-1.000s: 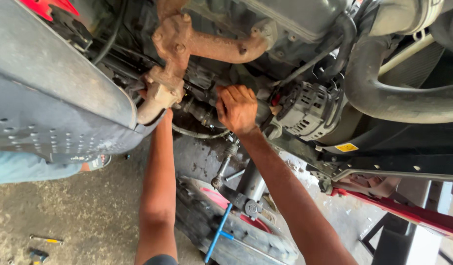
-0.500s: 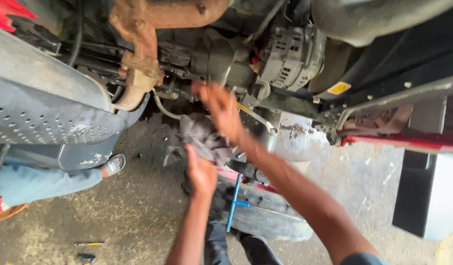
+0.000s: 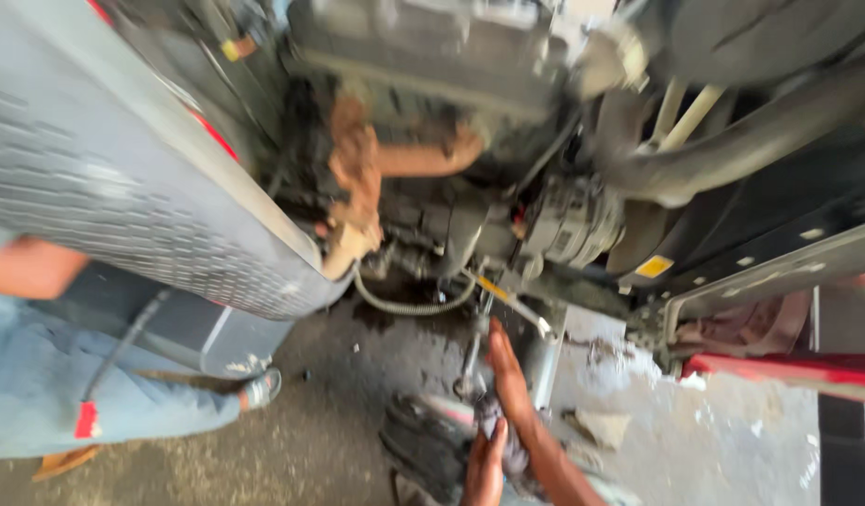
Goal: The person works underneath a red tractor, using a rag to wipe engine components and a wrench to tighten bolts. They handle a small metal part and continue adjusting the engine area with both hands and tools.
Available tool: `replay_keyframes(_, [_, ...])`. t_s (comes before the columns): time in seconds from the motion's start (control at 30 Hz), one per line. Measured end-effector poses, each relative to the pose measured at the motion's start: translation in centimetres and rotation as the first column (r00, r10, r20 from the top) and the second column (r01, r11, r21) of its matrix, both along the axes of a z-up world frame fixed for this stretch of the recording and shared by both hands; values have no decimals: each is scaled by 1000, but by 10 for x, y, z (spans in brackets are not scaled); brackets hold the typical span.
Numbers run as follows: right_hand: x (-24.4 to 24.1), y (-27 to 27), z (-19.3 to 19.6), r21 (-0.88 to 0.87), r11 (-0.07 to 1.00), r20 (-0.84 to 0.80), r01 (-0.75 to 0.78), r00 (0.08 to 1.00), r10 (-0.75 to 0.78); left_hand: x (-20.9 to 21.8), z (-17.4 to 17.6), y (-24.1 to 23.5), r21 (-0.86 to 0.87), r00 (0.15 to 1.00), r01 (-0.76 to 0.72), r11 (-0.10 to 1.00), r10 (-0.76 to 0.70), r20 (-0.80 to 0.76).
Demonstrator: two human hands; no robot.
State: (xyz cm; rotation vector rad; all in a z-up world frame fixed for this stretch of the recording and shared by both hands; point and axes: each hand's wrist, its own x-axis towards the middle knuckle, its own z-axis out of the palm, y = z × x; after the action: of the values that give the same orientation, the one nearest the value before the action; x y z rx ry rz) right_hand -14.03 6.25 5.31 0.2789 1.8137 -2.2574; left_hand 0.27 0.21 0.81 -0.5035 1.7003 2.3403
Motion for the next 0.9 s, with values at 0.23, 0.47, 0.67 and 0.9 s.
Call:
replay_keyframes(0.23, [139, -8, 90, 47, 965, -243, -257, 934, 261, -98, 72, -70, 367, 956, -233, 901, 281, -82])
replay_keyframes(0.47, [130, 20, 231, 76, 929, -656, 363, 719, -227, -63, 240, 54, 12, 875, 171, 985, -146, -461])
replay_keyframes(0.67, [131, 45, 304, 35, 958, -550, 285, 806, -220, -35, 329, 43, -254, 761, 25, 967, -183, -622])
replay_keyframes(0.9, [129, 33, 284, -92, 931, -368, -352, 881, 297, 5, 357, -24, -249, 711, -357, 900, 88, -698])
